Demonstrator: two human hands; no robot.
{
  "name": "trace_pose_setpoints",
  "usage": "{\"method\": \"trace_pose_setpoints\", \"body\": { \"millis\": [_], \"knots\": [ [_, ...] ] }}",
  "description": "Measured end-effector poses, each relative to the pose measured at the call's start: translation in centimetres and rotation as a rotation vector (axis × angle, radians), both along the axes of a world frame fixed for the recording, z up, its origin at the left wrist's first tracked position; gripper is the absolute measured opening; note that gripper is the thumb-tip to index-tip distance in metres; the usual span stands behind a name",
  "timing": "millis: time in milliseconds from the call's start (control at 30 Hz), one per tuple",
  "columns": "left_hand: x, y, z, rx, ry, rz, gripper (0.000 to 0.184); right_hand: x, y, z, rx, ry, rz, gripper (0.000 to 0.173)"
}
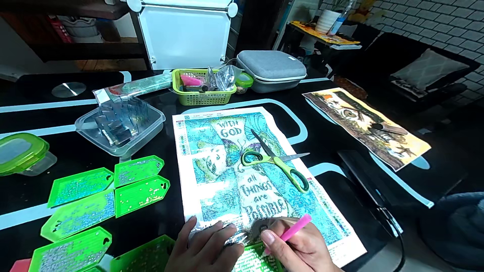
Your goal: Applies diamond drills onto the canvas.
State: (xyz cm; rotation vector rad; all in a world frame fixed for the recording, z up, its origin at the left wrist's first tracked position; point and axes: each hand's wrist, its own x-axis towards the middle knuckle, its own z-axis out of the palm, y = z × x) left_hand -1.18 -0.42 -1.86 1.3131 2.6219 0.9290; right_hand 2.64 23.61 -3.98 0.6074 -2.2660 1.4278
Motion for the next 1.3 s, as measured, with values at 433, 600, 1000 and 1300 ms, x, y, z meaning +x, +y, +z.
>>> {"method": "trace_pose_setpoints", "body": {
  "millis": [433, 600, 1000, 1300],
  "knots": [
    [0.1, 0.0, -0.1, 0.001, -0.003, 0.0, 0.042, 0.1, 0.1, 0.1, 0.027, 0.006, -0.023, 0.035],
    [0.0, 0.1, 0.0, -0.004, -0.001, -0.002, 0.043, -0.2, 0.1, -0.1, -0.163, -0.07, -0.039, 0.032],
    [0.0, 0.1, 0.1, -0.016, 0.001, -0.001, 0.043, -0.9, -0.4, -0.5, -0.114, -0.073, -0.165, 0.027],
    [0.0, 0.1, 0.1, -0.004, -0.004, 0.002, 0.043, -0.7, -0.4, -0.5, 0.091, 0.013, -0.188, 0.03]
  ]
}}
